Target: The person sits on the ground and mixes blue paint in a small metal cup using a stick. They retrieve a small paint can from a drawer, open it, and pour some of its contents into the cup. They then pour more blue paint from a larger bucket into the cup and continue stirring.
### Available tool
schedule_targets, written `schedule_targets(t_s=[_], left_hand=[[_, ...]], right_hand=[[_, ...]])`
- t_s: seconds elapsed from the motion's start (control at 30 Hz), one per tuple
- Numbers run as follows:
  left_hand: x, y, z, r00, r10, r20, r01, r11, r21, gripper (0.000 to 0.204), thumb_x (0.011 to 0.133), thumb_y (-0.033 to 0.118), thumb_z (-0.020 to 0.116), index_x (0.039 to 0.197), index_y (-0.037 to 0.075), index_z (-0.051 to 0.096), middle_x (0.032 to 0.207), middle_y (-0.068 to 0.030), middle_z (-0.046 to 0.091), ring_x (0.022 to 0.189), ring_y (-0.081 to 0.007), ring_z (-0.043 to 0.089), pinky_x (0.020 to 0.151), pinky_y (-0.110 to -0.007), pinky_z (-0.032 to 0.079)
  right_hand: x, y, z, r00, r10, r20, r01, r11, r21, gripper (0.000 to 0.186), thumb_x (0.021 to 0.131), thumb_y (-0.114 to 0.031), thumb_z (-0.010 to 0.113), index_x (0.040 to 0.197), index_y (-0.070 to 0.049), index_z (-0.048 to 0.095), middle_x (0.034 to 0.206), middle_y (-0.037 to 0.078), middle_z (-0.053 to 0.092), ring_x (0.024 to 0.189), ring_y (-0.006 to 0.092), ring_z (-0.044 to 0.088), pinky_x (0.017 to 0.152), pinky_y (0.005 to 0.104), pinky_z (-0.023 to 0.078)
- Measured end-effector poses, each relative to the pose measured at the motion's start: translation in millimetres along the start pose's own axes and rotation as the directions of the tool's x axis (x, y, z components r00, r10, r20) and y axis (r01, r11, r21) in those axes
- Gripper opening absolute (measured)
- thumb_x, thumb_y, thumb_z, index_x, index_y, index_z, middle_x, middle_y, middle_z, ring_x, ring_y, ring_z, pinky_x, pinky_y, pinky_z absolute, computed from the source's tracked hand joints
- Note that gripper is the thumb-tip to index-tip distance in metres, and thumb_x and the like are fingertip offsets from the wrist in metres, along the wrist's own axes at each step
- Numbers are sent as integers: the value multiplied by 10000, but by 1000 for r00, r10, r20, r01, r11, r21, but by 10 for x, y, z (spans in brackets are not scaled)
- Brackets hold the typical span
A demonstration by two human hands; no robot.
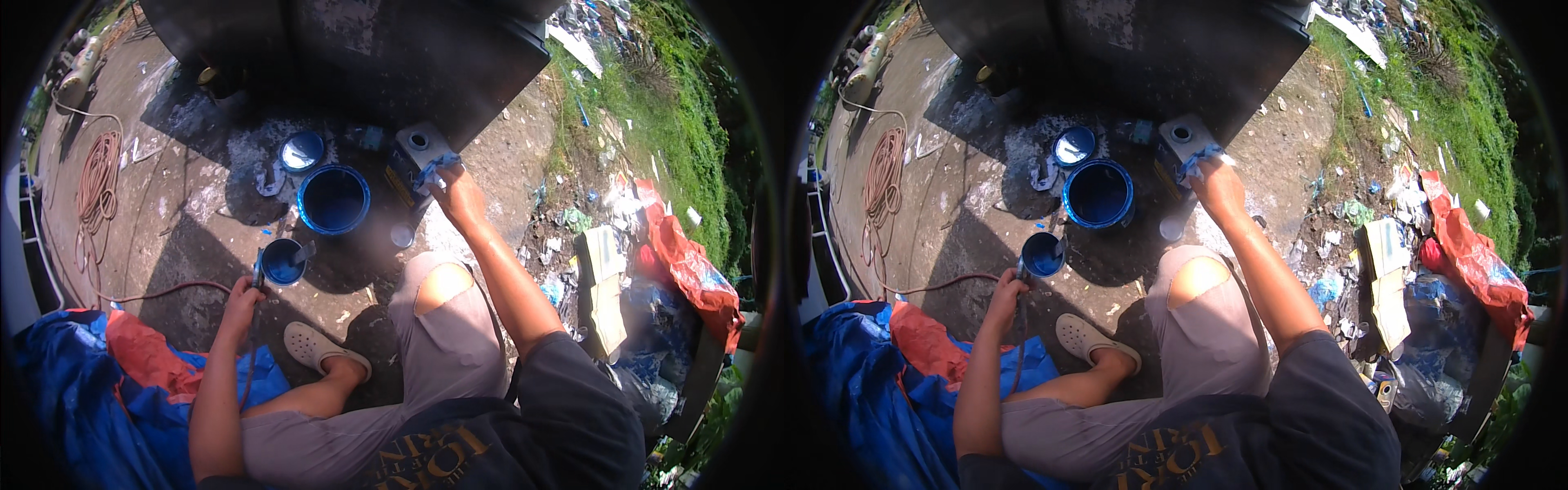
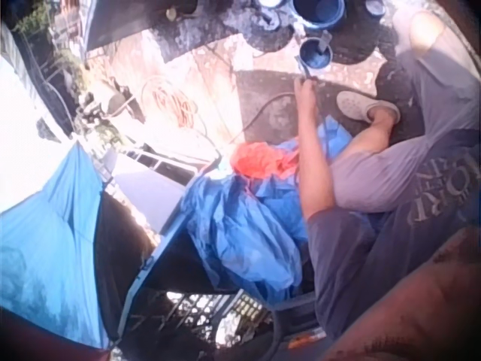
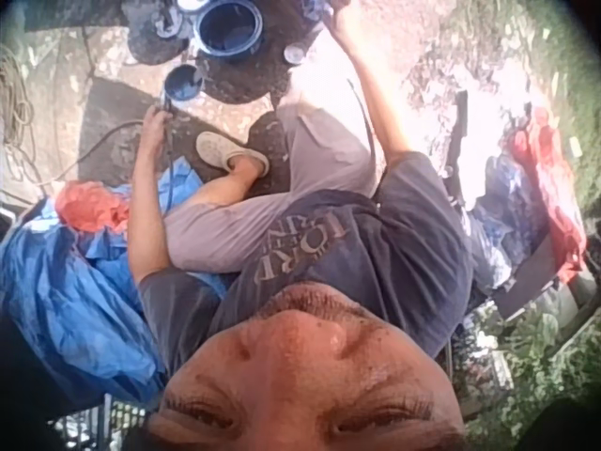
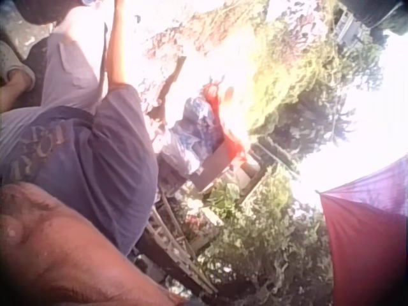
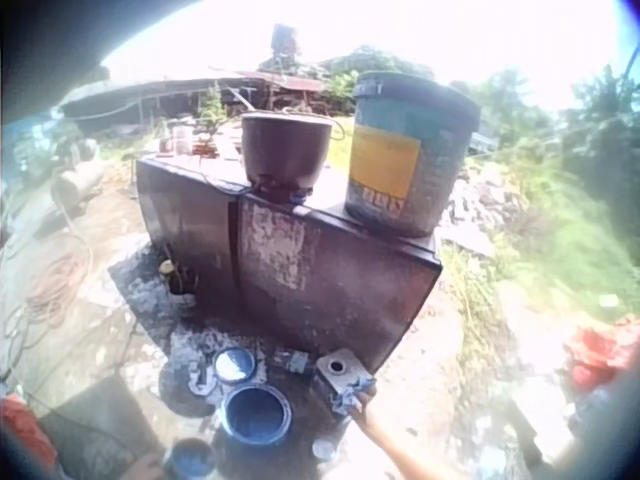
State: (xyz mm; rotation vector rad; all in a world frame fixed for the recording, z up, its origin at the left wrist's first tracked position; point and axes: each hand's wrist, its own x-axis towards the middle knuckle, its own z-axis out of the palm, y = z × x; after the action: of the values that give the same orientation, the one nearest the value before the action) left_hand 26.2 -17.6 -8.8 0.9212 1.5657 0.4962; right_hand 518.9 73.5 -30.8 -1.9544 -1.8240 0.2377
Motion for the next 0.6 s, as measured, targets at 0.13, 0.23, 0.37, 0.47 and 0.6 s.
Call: schedule_targets(t_s=[0.13,0.23,0.37,0.47,0.6], left_hand=[[-8,124,67,1000,2,9,-1,999,-43,289,818,102,564,1093,21,602,996,-85,668,980,-187,595,943,-308,434],[-30,156,89,1000,-21,17,22,998,-58,299,810,105,563,1094,20,604,1001,-94,674,985,-199,610,945,-317,446],[-45,126,11,996,-61,68,67,994,-91,326,801,119,561,1104,11,619,1005,-106,692,973,-213,637,938,-330,469],[-109,216,-30,985,-54,164,60,998,-35,362,803,130,550,1130,1,636,1012,-111,706,963,-211,646,918,-328,483],[-165,414,-5,941,-70,331,50,996,67,395,809,148,537,1152,-6,656,1016,-111,716,950,-196,648,880,-317,495]], right_hand=[[87,-4,94,994,82,69,-81,996,-25,178,867,-233,699,972,-94,740,1098,146,686,1037,373,656,865,473,537],[88,10,58,998,60,7,-60,998,23,159,877,-213,688,947,-81,740,1055,152,690,997,382,661,837,477,534],[173,-354,-387,975,214,61,-222,911,348,192,974,-189,656,1034,-12,700,958,204,736,902,334,730,817,397,550],[238,-800,-892,996,84,41,-92,804,588,173,1017,-144,646,1061,23,648,901,115,738,846,159,710,774,309,556],[259,-1333,-1499,991,-111,72,6,586,810,143,1019,-110,641,1070,23,659,935,82,732,858,124,698,785,261,557]])
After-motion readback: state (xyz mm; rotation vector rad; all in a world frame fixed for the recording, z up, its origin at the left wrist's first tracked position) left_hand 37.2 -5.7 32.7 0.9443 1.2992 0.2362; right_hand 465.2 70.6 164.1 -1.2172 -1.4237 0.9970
